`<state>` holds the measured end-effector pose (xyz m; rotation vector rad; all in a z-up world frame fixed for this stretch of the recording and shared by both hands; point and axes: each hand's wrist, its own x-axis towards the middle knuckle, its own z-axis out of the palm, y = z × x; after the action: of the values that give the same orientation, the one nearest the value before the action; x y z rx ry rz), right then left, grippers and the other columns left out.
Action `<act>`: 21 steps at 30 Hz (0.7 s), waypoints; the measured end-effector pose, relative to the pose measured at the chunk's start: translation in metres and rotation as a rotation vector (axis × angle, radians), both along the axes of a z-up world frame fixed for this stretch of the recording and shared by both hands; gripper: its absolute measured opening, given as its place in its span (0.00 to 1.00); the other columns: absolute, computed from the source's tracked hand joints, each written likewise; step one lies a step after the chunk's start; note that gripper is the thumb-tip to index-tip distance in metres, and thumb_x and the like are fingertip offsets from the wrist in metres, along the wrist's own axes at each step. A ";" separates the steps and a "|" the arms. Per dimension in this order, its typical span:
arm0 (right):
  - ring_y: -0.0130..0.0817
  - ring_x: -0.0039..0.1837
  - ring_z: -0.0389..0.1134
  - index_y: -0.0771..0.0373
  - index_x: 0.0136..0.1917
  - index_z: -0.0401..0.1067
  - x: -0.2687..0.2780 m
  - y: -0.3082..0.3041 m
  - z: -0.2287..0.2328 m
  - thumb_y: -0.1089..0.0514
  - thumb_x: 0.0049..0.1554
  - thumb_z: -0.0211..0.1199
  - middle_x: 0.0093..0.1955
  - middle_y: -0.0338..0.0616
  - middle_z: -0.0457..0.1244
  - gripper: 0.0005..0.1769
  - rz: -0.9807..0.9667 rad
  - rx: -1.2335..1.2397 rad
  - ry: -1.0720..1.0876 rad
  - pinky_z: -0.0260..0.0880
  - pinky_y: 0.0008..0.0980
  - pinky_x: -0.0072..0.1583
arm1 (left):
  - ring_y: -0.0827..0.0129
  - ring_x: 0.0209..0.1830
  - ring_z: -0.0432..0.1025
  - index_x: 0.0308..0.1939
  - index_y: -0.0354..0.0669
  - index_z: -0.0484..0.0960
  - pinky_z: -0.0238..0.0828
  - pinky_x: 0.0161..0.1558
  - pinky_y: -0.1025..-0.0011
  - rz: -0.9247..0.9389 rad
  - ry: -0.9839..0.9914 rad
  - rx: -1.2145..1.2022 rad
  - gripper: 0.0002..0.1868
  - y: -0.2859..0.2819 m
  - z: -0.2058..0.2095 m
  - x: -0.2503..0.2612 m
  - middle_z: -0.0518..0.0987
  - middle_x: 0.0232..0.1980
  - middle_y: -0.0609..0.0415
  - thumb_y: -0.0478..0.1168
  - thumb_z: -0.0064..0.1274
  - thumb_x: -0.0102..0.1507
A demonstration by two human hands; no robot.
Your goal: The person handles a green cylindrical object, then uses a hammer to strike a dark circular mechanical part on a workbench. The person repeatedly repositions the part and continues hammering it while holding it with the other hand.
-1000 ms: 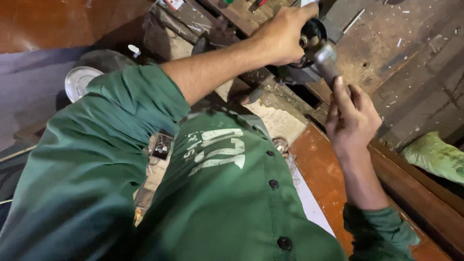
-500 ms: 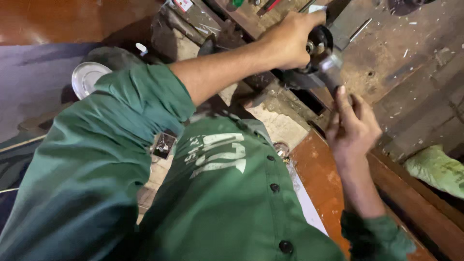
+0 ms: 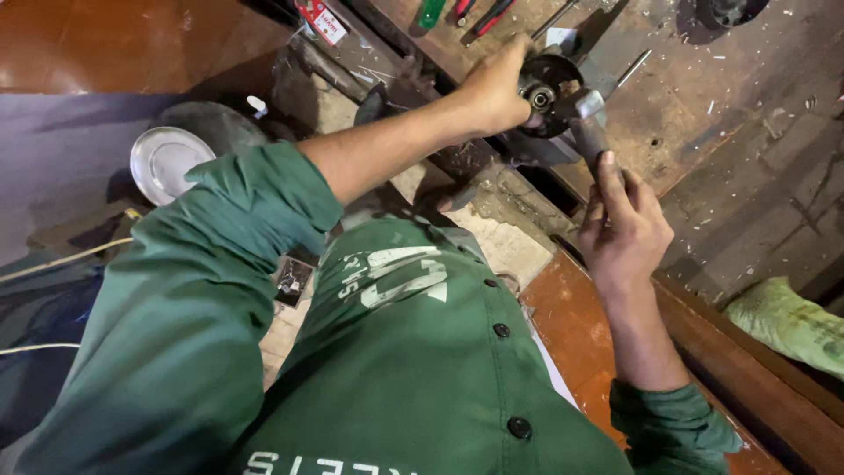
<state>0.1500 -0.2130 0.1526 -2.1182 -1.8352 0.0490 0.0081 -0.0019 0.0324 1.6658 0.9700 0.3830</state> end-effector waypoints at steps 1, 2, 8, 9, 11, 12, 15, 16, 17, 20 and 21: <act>0.49 0.54 0.74 0.55 0.75 0.74 -0.001 -0.001 -0.001 0.66 0.66 0.69 0.60 0.56 0.69 0.25 0.001 0.002 0.006 0.75 0.41 0.56 | 0.51 0.53 0.78 0.57 0.33 0.69 0.75 0.52 0.60 0.043 0.037 0.010 0.44 0.001 0.005 -0.001 0.82 0.50 0.39 0.36 0.78 0.43; 0.49 0.55 0.74 0.55 0.75 0.73 -0.001 -0.002 -0.002 0.66 0.66 0.68 0.60 0.56 0.69 0.25 0.003 0.005 0.013 0.76 0.41 0.56 | 0.54 0.48 0.80 0.59 0.35 0.70 0.78 0.46 0.62 0.048 0.015 -0.157 0.41 0.000 0.010 -0.003 0.83 0.48 0.41 0.34 0.74 0.44; 0.49 0.55 0.75 0.57 0.72 0.74 0.004 -0.004 -0.004 0.66 0.65 0.68 0.60 0.59 0.69 0.23 0.018 -0.010 -0.038 0.77 0.41 0.57 | 0.67 0.29 0.84 0.55 0.32 0.74 0.79 0.26 0.71 0.032 0.015 -0.409 0.30 0.001 0.037 -0.003 0.86 0.43 0.44 0.29 0.68 0.51; 0.47 0.55 0.75 0.57 0.73 0.73 0.004 -0.006 -0.003 0.67 0.65 0.67 0.60 0.58 0.69 0.24 0.015 -0.018 0.007 0.78 0.41 0.58 | 0.67 0.29 0.84 0.54 0.31 0.75 0.79 0.27 0.71 0.012 0.031 -0.379 0.28 0.003 0.038 -0.002 0.86 0.43 0.43 0.29 0.68 0.51; 0.44 0.57 0.76 0.57 0.75 0.72 0.007 -0.011 0.002 0.68 0.66 0.65 0.60 0.57 0.70 0.25 0.010 -0.037 0.088 0.79 0.39 0.59 | 0.67 0.29 0.84 0.53 0.30 0.76 0.78 0.26 0.72 -0.019 0.032 -0.347 0.27 0.003 0.038 0.000 0.86 0.44 0.44 0.29 0.68 0.51; 0.43 0.57 0.76 0.57 0.74 0.72 0.008 -0.011 0.002 0.68 0.67 0.66 0.61 0.57 0.70 0.24 0.015 0.000 0.068 0.79 0.39 0.59 | 0.67 0.28 0.84 0.53 0.30 0.76 0.78 0.26 0.72 -0.027 0.023 -0.342 0.27 0.004 0.037 0.000 0.85 0.44 0.44 0.29 0.67 0.51; 0.43 0.57 0.76 0.60 0.73 0.73 0.009 -0.008 0.002 0.69 0.68 0.67 0.61 0.58 0.70 0.22 0.041 0.094 0.004 0.80 0.36 0.57 | 0.67 0.27 0.85 0.54 0.30 0.73 0.78 0.24 0.73 -0.038 0.017 -0.321 0.28 0.005 0.034 0.002 0.83 0.44 0.44 0.28 0.67 0.51; 0.43 0.56 0.75 0.61 0.73 0.73 0.010 -0.006 0.003 0.69 0.68 0.67 0.60 0.59 0.70 0.22 0.056 0.118 -0.026 0.79 0.36 0.57 | 0.66 0.27 0.85 0.54 0.29 0.71 0.78 0.24 0.74 -0.043 0.015 -0.313 0.29 0.006 0.033 0.004 0.82 0.44 0.44 0.28 0.66 0.52; 0.43 0.56 0.75 0.62 0.73 0.73 0.010 -0.004 0.005 0.69 0.68 0.67 0.59 0.59 0.69 0.22 0.071 0.141 -0.056 0.78 0.36 0.56 | 0.66 0.27 0.85 0.54 0.29 0.72 0.78 0.24 0.73 -0.059 0.027 -0.319 0.28 0.008 0.031 0.004 0.83 0.44 0.44 0.28 0.66 0.52; 0.43 0.51 0.74 0.62 0.72 0.75 0.005 -0.004 0.012 0.68 0.65 0.68 0.59 0.59 0.71 0.22 0.022 -0.063 0.029 0.76 0.39 0.55 | 0.66 0.27 0.85 0.53 0.28 0.74 0.77 0.23 0.71 -0.099 0.052 -0.297 0.27 0.011 0.031 0.009 0.83 0.44 0.44 0.28 0.67 0.52; 0.43 0.52 0.74 0.62 0.72 0.75 0.009 -0.002 0.015 0.69 0.65 0.68 0.59 0.58 0.70 0.22 0.043 -0.019 -0.008 0.77 0.38 0.56 | 0.66 0.27 0.84 0.53 0.28 0.73 0.77 0.22 0.71 -0.105 0.056 -0.265 0.29 0.011 0.031 0.012 0.82 0.44 0.44 0.28 0.68 0.51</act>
<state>0.1591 -0.2154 0.1674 -2.0945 -1.8920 0.0691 0.0198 0.0095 0.0638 1.4845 0.9271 0.1315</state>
